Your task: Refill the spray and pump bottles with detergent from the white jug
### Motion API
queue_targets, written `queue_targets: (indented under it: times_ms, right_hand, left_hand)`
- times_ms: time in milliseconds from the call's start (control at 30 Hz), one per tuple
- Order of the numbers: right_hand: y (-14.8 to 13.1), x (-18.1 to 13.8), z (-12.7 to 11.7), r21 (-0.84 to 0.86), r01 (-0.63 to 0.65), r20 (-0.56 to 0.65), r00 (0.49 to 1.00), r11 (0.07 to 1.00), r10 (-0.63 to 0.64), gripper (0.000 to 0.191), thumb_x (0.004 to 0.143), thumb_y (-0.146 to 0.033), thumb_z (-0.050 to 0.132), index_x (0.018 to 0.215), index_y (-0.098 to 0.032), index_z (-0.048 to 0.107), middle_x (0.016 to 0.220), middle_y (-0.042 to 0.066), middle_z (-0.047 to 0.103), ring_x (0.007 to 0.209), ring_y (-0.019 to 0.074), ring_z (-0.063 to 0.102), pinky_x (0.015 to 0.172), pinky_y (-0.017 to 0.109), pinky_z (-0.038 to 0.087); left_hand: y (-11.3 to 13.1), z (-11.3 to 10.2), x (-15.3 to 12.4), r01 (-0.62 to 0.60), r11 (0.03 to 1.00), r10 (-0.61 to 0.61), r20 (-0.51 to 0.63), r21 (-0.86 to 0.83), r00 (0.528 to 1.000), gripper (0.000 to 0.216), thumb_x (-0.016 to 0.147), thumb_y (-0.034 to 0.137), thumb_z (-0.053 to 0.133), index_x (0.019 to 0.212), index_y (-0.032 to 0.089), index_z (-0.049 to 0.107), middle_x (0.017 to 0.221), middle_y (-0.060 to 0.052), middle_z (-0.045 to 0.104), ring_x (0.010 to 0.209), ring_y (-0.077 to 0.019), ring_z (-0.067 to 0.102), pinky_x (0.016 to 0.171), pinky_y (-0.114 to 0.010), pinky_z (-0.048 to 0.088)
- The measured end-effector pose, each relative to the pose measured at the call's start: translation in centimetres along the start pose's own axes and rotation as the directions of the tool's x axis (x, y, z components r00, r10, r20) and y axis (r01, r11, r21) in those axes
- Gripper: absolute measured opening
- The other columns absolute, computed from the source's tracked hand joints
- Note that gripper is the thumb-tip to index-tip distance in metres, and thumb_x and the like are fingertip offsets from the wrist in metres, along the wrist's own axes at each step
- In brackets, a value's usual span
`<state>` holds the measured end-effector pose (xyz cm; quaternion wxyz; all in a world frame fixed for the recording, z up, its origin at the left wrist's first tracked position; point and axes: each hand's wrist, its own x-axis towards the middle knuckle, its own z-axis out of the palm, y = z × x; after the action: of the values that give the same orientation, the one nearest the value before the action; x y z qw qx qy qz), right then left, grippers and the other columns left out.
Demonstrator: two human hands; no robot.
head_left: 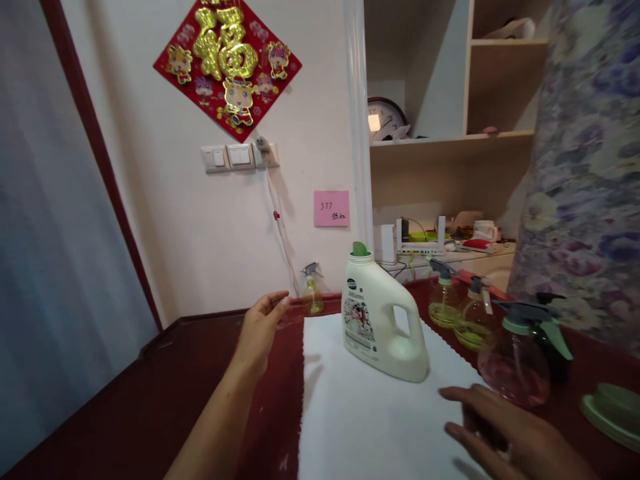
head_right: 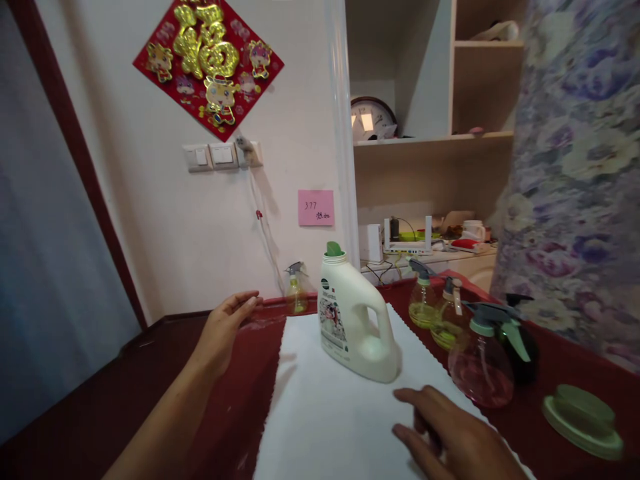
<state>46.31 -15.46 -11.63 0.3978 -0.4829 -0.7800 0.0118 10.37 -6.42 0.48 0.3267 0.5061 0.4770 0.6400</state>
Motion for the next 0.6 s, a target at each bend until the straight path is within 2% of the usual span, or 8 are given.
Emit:
queue_targets:
  times_ms: [67, 200, 333, 433, 533, 600]
  right_hand:
    - [-3.0, 2.0, 1.2, 0.021, 0.085, 0.104, 0.991, 0.996, -0.087, 0.02, 0.093, -0.036, 0.059, 0.111, -0.033, 0.067, 0.076, 0.001, 0.075, 0.058, 0.0187, 0.071, 0.054, 0.028, 0.059]
    - [-6.2, 4.2, 4.7, -0.003, 0.235, 0.27, 0.936, 0.972, -0.226, 0.026, 0.088, -0.023, 0.063, 0.114, -0.025, 0.066, 0.091, 0.003, 0.076, 0.071, 0.0193, 0.074, 0.062, 0.029, 0.056]
    - [-7.0, 5.0, 9.2, -0.075, 0.349, 0.372, 0.879, 0.934, -0.299, 0.034, 0.077, -0.023, 0.076, 0.11, -0.025, 0.067, 0.092, 0.0, 0.077, 0.073, 0.0199, 0.075, 0.058, 0.027, 0.049]
    - [-7.1, 4.9, 11.9, -0.114, 0.409, 0.394, 0.855, 0.905, -0.337, 0.033, 0.069, -0.029, 0.084, 0.097, -0.024, 0.069, 0.086, -0.003, 0.076, 0.065, 0.0195, 0.073, 0.048, 0.027, 0.036]
    - [-6.7, 4.3, 13.6, -0.146, 0.453, 0.391, 0.843, 0.88, -0.37, 0.029, 0.066, -0.032, 0.087, 0.085, -0.023, 0.068, 0.078, -0.002, 0.075, 0.055, 0.0181, 0.069, 0.044, 0.029, 0.021]
    - [-6.4, 3.8, 14.3, -0.163, 0.471, 0.372, 0.843, 0.867, -0.388, 0.026, 0.068, -0.03, 0.087, 0.083, -0.022, 0.067, 0.077, -0.002, 0.074, 0.053, 0.0173, 0.066, 0.046, 0.03, 0.016]
  left_hand:
    - [0.0, 0.0, 0.0, -0.005, 1.0, 0.004, -0.007, -0.007, 1.0, 0.053, 0.067, 0.052, 0.082, 0.104, 0.016, 0.072, 0.101, -0.01, 0.077, 0.095, -0.0233, 0.067, 0.087, -0.035, 0.048]
    - [-0.1, -0.1, 0.0, -0.003, 1.0, 0.003, -0.003, -0.007, 1.0, 0.051, 0.069, 0.052, 0.082, 0.105, 0.017, 0.072, 0.103, -0.009, 0.077, 0.099, -0.0235, 0.067, 0.089, -0.035, 0.048]
    - [-0.3, -0.3, 0.2, -0.014, 1.0, 0.014, -0.004, -0.002, 1.0, 0.054, 0.067, 0.055, 0.083, 0.105, 0.017, 0.073, 0.106, -0.009, 0.076, 0.099, -0.0239, 0.067, 0.089, -0.035, 0.048]
    - [-0.6, -0.4, 0.4, -0.014, 1.0, 0.015, -0.01, 0.013, 1.0, 0.054, 0.068, 0.055, 0.082, 0.105, 0.017, 0.073, 0.107, -0.01, 0.076, 0.099, -0.0241, 0.067, 0.087, -0.035, 0.048]
    - [-0.9, -0.3, 0.4, -0.021, 1.0, 0.021, -0.009, 0.019, 1.0, 0.052, 0.069, 0.053, 0.081, 0.105, 0.017, 0.073, 0.103, -0.009, 0.076, 0.097, -0.0237, 0.067, 0.087, -0.035, 0.049]
    - [-1.1, -0.3, 0.4, -0.027, 0.999, 0.028, -0.006, 0.034, 1.0, 0.05, 0.07, 0.051, 0.08, 0.105, 0.016, 0.073, 0.1, -0.009, 0.076, 0.095, -0.0237, 0.068, 0.087, -0.036, 0.049]
